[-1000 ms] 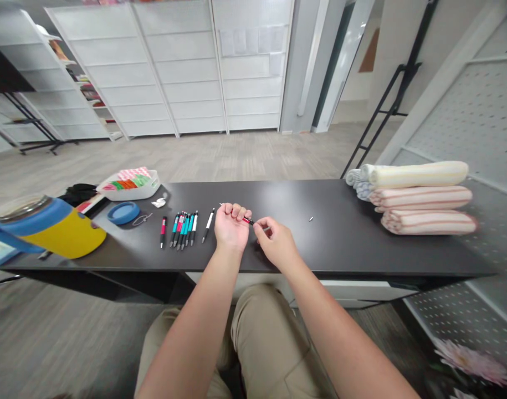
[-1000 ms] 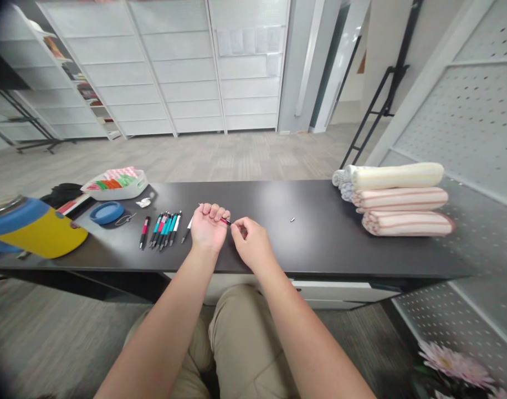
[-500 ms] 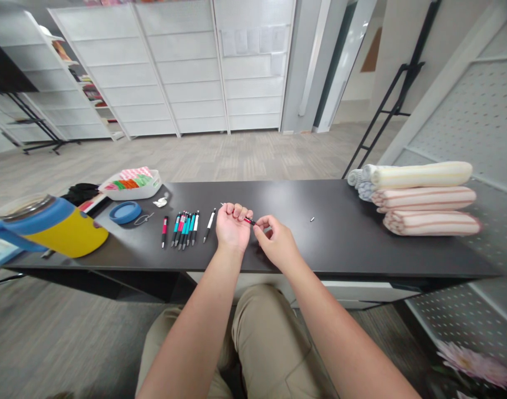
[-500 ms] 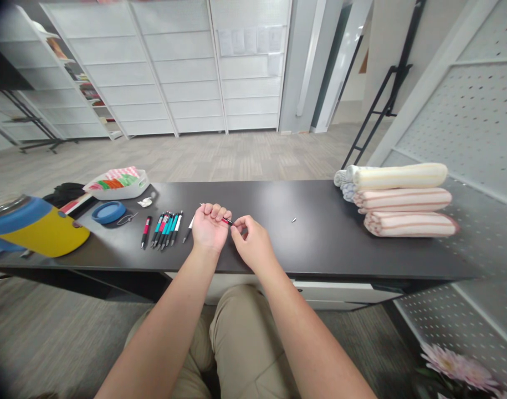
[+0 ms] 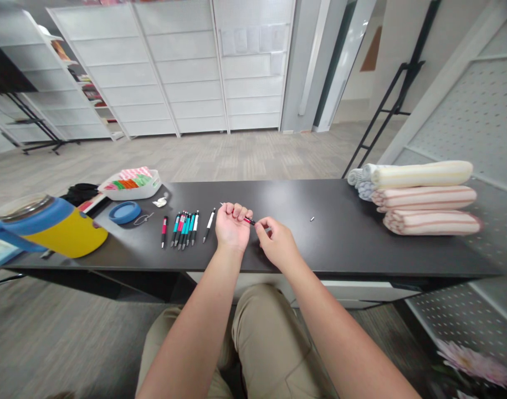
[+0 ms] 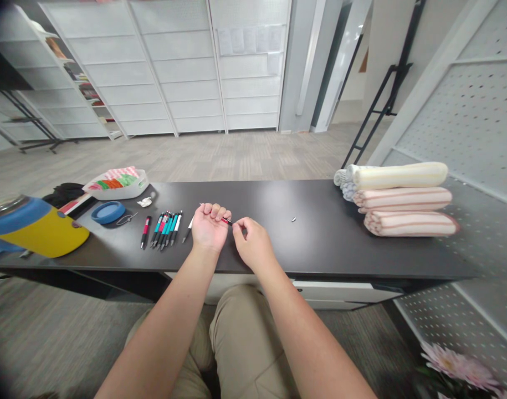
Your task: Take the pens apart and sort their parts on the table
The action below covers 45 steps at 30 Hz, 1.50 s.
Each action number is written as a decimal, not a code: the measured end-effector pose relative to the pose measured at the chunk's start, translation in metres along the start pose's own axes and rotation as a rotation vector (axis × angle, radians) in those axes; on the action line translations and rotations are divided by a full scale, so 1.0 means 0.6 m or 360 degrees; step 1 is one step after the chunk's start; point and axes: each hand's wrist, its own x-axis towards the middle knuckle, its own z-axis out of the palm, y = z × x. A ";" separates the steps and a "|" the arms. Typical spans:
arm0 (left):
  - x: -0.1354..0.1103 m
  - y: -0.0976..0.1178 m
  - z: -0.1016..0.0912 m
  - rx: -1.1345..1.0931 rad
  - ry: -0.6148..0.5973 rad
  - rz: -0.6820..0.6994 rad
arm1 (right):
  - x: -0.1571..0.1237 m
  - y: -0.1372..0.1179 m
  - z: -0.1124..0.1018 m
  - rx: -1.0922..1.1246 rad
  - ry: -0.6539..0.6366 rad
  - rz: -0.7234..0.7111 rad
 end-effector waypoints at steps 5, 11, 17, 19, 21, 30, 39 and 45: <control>0.000 0.000 0.002 0.0014 0.0021 -0.0011 | 0.001 -0.002 0.001 0.0031 0.0017 -0.0003; 0.000 0.001 0.002 0.0090 0.0060 -0.0008 | 0.001 -0.002 0.000 -0.0035 0.0013 -0.0021; -0.001 0.003 0.003 0.0132 0.0050 0.0013 | 0.000 -0.002 0.000 -0.0010 0.0005 -0.0018; -0.001 0.003 0.003 0.0121 0.0025 0.0010 | 0.001 -0.002 0.001 -0.0008 0.0012 -0.0016; 0.000 0.003 0.002 0.0098 0.0009 0.0004 | 0.001 -0.001 0.001 0.0007 0.0007 -0.0005; 0.005 -0.001 -0.004 0.0117 0.0091 0.0115 | 0.001 0.002 0.002 0.0044 -0.0016 0.0011; 0.007 0.001 -0.004 0.0129 0.0024 0.0115 | 0.001 0.002 0.001 0.0045 -0.0032 0.0016; 0.010 0.001 -0.007 0.0113 0.0035 0.0142 | 0.001 0.001 0.001 0.0036 -0.0028 0.0003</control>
